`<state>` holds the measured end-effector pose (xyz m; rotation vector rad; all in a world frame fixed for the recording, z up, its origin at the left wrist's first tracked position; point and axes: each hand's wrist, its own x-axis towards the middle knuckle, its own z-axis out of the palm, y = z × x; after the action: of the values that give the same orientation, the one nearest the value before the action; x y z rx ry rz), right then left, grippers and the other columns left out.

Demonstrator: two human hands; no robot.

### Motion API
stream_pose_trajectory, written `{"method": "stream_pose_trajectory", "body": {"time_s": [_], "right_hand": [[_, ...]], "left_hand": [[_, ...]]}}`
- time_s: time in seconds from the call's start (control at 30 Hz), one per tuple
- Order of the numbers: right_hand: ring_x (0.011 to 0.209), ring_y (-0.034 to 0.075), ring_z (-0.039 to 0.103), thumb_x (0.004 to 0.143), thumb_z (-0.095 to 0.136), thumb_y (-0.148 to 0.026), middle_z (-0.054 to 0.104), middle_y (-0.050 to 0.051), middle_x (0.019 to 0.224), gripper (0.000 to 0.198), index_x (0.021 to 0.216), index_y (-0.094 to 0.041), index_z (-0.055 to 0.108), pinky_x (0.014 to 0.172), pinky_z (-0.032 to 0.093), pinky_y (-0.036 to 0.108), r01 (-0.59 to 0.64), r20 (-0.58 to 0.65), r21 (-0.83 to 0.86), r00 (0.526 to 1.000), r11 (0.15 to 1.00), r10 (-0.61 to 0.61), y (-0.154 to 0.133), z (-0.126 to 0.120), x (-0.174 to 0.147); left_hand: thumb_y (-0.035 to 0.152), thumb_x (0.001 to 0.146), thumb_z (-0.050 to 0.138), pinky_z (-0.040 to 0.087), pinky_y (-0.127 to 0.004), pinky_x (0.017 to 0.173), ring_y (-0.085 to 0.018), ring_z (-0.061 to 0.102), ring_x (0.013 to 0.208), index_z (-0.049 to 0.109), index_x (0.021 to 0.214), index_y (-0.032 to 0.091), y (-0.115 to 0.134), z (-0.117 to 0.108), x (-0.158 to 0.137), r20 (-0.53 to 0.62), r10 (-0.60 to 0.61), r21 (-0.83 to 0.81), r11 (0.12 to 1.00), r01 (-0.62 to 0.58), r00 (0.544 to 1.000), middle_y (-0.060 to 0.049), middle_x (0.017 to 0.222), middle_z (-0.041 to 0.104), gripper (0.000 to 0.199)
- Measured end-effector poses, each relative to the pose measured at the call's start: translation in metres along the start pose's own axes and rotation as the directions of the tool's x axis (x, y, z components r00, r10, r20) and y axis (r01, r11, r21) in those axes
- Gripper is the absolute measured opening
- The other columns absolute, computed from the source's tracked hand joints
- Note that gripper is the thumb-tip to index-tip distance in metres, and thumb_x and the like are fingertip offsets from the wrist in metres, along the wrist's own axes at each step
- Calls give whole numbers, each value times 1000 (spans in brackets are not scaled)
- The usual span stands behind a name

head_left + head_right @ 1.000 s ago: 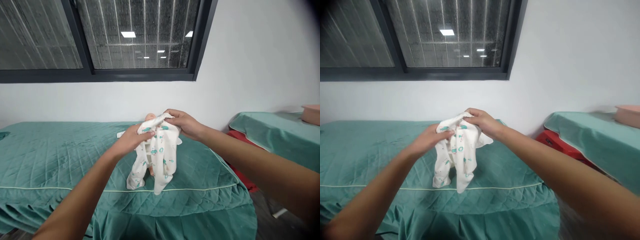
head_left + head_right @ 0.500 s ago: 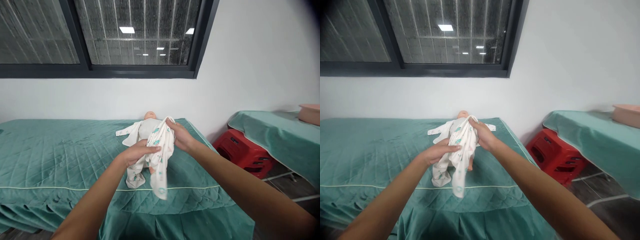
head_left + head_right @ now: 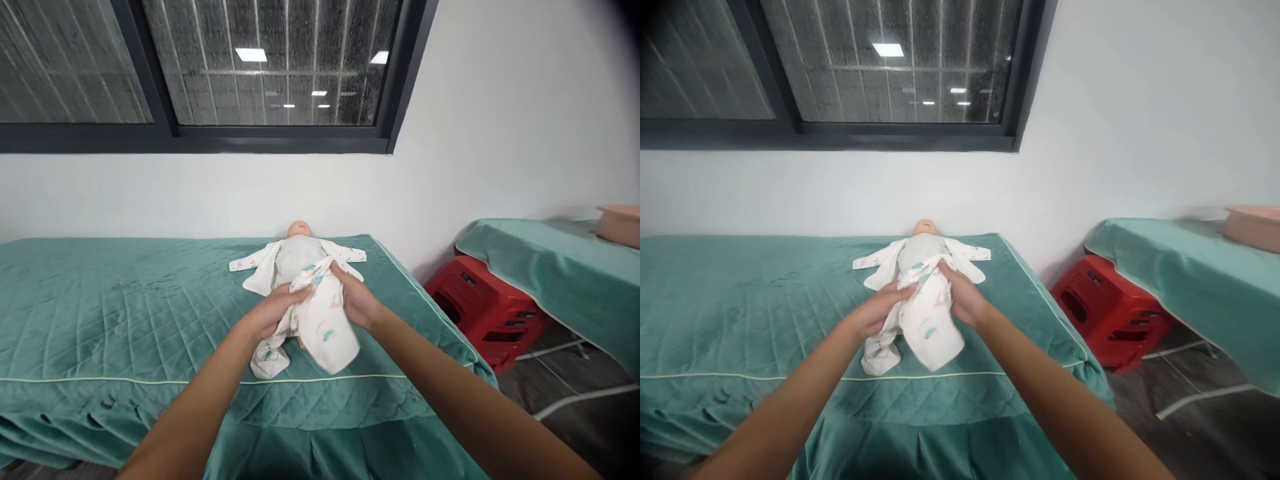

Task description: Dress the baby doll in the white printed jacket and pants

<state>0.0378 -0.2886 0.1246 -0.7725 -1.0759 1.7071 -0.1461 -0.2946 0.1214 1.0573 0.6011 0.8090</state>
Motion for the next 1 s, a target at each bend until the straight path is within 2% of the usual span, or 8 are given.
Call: {"method": "stream_pose_trajectory", "body": {"time_s": [0.1, 0.33, 0.43, 0.57, 0.63, 0.8, 0.9, 1.0], "right_hand": [[99, 28, 69, 90, 44, -68, 72, 13, 107, 68, 126, -12, 57, 89, 53, 43, -102, 25, 132, 995, 986, 100, 2, -4, -2], [81, 20, 71, 85, 69, -38, 75, 10, 102, 46, 124, -15, 61, 78, 55, 31, -157, 11, -2, 988, 988, 157, 26, -33, -28], [80, 18, 70, 81, 74, -36, 74, 11, 101, 43, 116, -12, 67, 75, 54, 29, -266, 82, -108, 958, 958, 275, 22, -42, -38], [82, 17, 69, 79, 77, -34, 74, 11, 100, 41, 112, -11, 68, 73, 53, 26, -302, 35, -191, 949, 934, 314, 17, -48, -43], [79, 16, 69, 81, 75, -36, 74, 11, 98, 40, 110, -10, 69, 72, 53, 26, -316, -3, -178, 947, 932, 320, 23, -49, -45], [82, 20, 70, 83, 72, -40, 74, 13, 97, 37, 104, -10, 69, 76, 55, 30, -348, -36, -31, 937, 937, 347, 50, -47, -57], [79, 20, 71, 83, 72, -35, 74, 12, 95, 33, 105, -11, 68, 76, 55, 31, -366, -31, 80, 929, 927, 369, 60, -39, -65], [82, 20, 71, 84, 71, -32, 74, 11, 95, 33, 109, -11, 66, 80, 55, 33, -310, -73, 165, 943, 936, 325, 67, -25, -72]], "left_hand": [[34, 68, 83, 51, -28, 72, -20, 68, 80, 71, 104, 10, -2, -2, -2, 149, -136, 191, 976, 107, 979, -11, 98, 75, 44], [35, 72, 78, 50, -34, 83, -23, 67, 88, 68, 109, 13, -4, -1, 11, -80, 61, 199, 979, -44, 995, -9, 99, 73, 44], [35, 74, 74, 48, -32, 81, -23, 66, 89, 69, 101, 12, -7, 0, 17, -54, 20, 372, 928, 1, 998, -8, 98, 73, 36], [32, 76, 66, 46, -30, 78, -22, 64, 89, 69, 102, 13, -5, 1, 22, -3, -50, 570, 820, 43, 999, -7, 103, 73, 33], [32, 78, 62, 46, -30, 76, -23, 64, 89, 69, 103, 13, -4, 3, 24, -23, -62, 679, 732, 61, 998, -7, 103, 73, 33], [28, 79, 55, 44, -28, 73, -25, 65, 87, 71, 89, 14, -3, 10, 24, -5, -108, 945, 326, 41, 994, -7, 96, 74, 23], [27, 80, 54, 44, -27, 73, -23, 66, 89, 70, 93, 16, 1, 17, 23, 19, -146, 975, 224, 14, 989, -7, 101, 74, 23], [30, 80, 56, 43, -28, 70, -25, 66, 92, 69, 94, 17, 8, 28, 21, -73, -137, 993, 77, 84, 988, -10, 105, 73, 23]]}}
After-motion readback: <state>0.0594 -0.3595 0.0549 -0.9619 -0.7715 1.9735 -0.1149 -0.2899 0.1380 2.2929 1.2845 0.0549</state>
